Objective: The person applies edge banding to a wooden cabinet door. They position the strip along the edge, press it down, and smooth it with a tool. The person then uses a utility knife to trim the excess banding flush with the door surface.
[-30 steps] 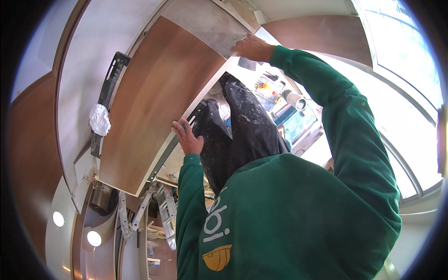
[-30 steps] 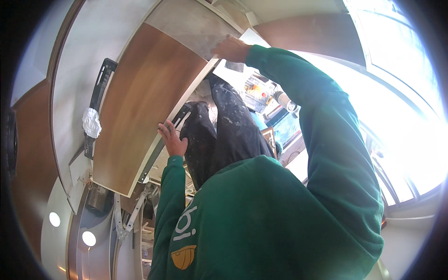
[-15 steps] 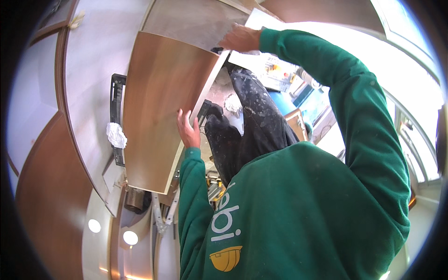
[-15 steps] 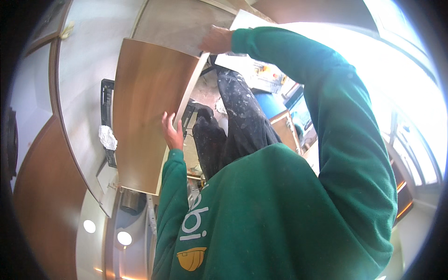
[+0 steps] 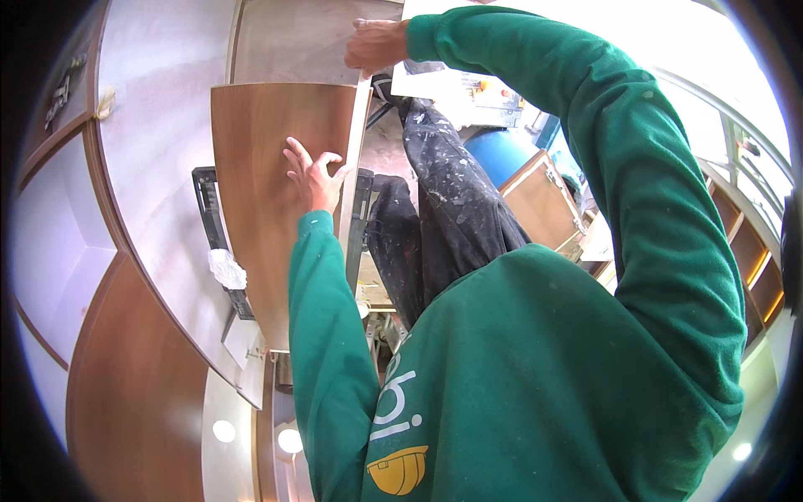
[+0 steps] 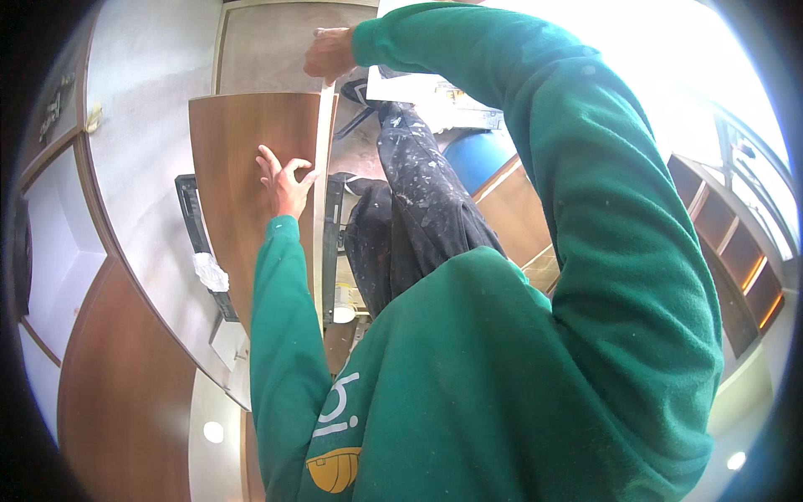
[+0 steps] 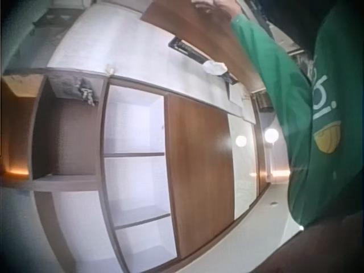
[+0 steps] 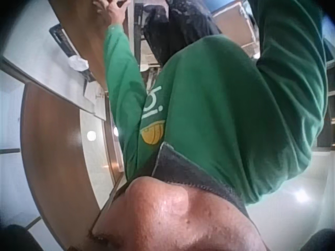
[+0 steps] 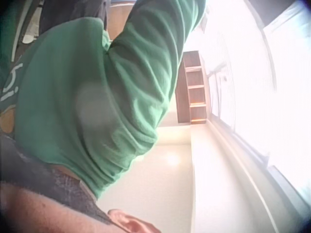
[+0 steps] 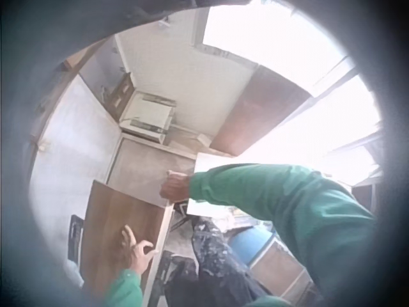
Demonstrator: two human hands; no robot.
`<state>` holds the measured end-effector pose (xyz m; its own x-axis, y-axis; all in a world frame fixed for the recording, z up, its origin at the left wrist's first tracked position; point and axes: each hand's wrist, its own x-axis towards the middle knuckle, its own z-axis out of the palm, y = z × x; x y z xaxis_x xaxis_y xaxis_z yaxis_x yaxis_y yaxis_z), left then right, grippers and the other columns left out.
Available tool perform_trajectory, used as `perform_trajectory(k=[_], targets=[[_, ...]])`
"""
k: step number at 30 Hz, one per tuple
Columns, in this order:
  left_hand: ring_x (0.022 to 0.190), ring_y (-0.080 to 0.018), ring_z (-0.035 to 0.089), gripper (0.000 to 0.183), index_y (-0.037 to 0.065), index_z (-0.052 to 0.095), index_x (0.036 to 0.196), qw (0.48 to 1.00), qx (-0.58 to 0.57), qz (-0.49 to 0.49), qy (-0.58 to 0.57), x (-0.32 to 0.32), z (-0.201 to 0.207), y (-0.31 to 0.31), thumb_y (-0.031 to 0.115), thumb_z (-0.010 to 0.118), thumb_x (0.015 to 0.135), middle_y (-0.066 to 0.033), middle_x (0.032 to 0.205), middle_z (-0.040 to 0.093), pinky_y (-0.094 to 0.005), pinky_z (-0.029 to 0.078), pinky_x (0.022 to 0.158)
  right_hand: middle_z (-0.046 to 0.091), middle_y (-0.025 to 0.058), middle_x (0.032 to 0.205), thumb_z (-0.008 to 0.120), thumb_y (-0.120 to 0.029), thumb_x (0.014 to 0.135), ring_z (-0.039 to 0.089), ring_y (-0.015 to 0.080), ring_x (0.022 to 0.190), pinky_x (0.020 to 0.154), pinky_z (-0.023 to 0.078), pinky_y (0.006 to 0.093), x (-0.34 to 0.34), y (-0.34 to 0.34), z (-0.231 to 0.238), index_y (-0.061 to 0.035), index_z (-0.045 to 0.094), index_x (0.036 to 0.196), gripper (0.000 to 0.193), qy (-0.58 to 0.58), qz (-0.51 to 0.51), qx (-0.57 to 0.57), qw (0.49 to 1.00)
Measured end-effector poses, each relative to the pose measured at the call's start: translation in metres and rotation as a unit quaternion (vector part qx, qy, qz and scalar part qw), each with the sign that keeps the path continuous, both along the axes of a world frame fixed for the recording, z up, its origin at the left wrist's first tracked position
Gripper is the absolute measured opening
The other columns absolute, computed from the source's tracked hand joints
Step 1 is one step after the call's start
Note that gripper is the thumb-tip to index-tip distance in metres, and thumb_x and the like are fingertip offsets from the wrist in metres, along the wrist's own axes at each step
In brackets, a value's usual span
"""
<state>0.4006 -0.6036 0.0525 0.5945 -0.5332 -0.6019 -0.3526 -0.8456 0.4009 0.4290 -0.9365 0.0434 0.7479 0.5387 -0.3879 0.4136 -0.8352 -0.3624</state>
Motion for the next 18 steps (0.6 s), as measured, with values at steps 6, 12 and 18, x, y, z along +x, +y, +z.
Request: perform_trajectory(k=[6, 12, 18], targets=[[0.153, -0.0486, 0.000, 0.024, 0.019, 0.077, 0.093, 1.000, -0.003, 0.012, 0.001, -0.003, -0.002, -0.002, 0.035, 0.085, 0.078, -0.0199, 0.169, -0.002, -0.0733, 0.016, 0.116, 0.068, 0.0018, 0.073, 0.073, -0.037, 0.086, 0.068, 0.0243, 0.074, 0.082, 0.043, 0.0451, -0.004, 0.003, -0.004, -0.0096, 0.069, 0.090, 0.028, 0.006, -0.001, -0.034, 0.999], [0.154, -0.0465, -0.001, 0.017, 0.019, 0.077, 0.091, 1.000, 0.003, 0.020, -0.003, -0.007, -0.004, -0.002, 0.030, 0.084, 0.080, -0.0184, 0.169, -0.003, -0.0710, 0.014, 0.118, 0.069, 0.0009, 0.076, 0.073, -0.039, 0.088, 0.068, 0.0230, 0.074, 0.081, 0.043, 0.0445, -0.010, 0.005, -0.002, -0.0105, 0.069, 0.094, 0.029, 0.003, -0.006, -0.057, 0.998], [0.154, -0.0461, -0.001, 0.018, 0.019, 0.078, 0.090, 1.000, 0.007, 0.015, -0.012, -0.008, -0.004, -0.002, 0.029, 0.085, 0.078, -0.0179, 0.169, -0.003, -0.0703, 0.014, 0.119, 0.069, 0.0012, 0.077, 0.071, -0.039, 0.089, 0.069, 0.0227, 0.076, 0.082, 0.043, 0.0445, -0.012, 0.005, -0.002, -0.0109, 0.068, 0.094, 0.029, 0.003, -0.009, -0.065, 0.998]])
